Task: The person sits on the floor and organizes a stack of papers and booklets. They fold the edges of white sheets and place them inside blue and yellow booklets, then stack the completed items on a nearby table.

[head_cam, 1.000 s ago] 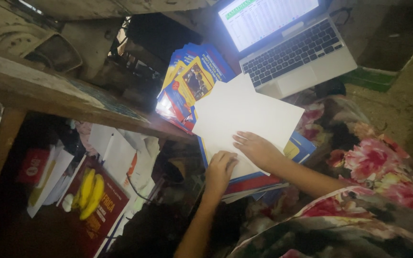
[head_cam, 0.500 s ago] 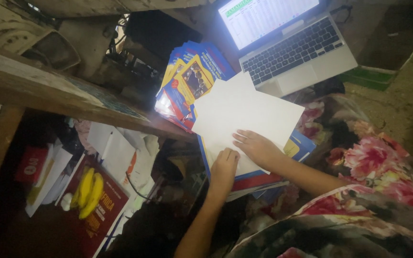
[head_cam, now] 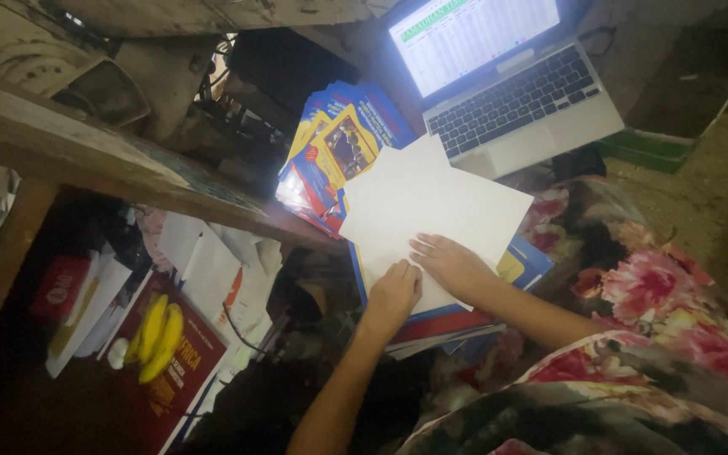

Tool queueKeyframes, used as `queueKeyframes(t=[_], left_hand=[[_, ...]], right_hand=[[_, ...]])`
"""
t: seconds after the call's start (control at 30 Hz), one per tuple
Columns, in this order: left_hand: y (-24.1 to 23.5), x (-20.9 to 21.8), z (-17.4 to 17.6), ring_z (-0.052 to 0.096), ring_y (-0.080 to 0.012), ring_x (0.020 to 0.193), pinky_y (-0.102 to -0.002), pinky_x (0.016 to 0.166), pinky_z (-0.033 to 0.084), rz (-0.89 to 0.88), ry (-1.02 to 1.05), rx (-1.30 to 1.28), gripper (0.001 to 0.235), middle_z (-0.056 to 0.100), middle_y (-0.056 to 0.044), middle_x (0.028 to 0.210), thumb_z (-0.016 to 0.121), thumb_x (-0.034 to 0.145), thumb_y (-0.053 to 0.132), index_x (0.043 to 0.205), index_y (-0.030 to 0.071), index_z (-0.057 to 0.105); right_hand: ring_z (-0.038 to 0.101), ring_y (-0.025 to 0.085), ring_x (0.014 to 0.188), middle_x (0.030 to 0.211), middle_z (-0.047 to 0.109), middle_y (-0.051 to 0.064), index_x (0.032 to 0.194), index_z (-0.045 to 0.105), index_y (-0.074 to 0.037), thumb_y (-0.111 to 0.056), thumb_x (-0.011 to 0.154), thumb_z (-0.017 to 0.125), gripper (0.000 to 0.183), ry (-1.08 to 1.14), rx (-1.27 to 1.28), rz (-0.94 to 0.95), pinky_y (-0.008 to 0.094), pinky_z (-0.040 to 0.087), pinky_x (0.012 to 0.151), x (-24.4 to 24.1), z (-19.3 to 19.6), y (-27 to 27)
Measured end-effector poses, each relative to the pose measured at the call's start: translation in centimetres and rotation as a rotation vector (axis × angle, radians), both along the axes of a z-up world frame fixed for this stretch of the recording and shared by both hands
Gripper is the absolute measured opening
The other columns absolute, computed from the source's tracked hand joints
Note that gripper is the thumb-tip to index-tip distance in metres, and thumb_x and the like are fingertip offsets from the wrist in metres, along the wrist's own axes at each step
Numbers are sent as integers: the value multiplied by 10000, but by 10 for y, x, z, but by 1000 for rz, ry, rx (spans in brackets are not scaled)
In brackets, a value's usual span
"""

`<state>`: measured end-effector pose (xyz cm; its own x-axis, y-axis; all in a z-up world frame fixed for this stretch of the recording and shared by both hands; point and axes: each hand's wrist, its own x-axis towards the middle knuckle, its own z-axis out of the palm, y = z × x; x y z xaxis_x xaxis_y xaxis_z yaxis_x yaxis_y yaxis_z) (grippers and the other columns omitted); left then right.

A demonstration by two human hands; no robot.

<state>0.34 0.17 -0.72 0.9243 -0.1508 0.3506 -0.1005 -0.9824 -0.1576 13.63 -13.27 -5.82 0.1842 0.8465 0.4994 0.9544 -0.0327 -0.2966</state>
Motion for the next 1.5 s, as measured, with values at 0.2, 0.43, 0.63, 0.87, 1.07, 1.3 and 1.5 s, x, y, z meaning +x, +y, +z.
queueKeyframes(t=[0.2,0.43,0.63,0.87,1.07,1.3,1.5], left_hand=[[0,-1,-5,583,-193,668,-296,567,470,17,-53,106,153,456,20,757,673,808,121,816,162,526],[-11,-14,-15,606,-180,709,-292,570,492,73,41,80,168,492,25,787,701,775,193,839,167,548],[-15,-41,28,668,-266,829,-376,675,563,235,235,-308,85,569,-49,861,657,924,202,968,161,596],[1,-95,77,709,-364,976,-446,815,577,453,392,-642,159,681,-112,983,560,1036,233,1035,131,682],[18,-134,86,732,-310,1011,-440,843,591,624,618,-621,168,766,-51,1014,594,998,238,1016,186,753],[25,-139,75,755,-312,956,-448,833,600,692,651,-615,189,804,-58,897,641,896,78,911,187,795],[12,-118,83,736,-292,994,-400,834,592,518,396,-563,216,752,-53,1000,597,938,100,1065,189,748]], right_hand=[[492,244,1412,1407,634,92,1275,654,-59,-63,979,554,313,-38,23,24,401,302,1250,2,-2,-2],[493,258,1419,1433,617,115,1299,650,-54,-45,987,536,332,-18,36,20,404,308,1250,1,-11,0],[474,264,1436,1471,588,115,1335,618,-51,-71,1004,507,350,36,12,38,405,306,1252,4,-13,2],[492,270,1428,1449,611,118,1313,636,-39,-56,985,534,344,-30,22,31,398,324,1251,3,2,-4],[483,258,1442,1456,611,113,1321,637,-35,-49,993,520,349,31,-9,41,399,307,1260,2,-1,-3],[460,234,1461,1472,597,102,1338,629,-46,-62,1008,503,353,32,-56,56,387,260,1287,2,7,-5],[478,219,1443,1449,615,94,1341,629,-47,-56,1005,511,357,-48,-138,37,387,271,1278,2,14,-7]])
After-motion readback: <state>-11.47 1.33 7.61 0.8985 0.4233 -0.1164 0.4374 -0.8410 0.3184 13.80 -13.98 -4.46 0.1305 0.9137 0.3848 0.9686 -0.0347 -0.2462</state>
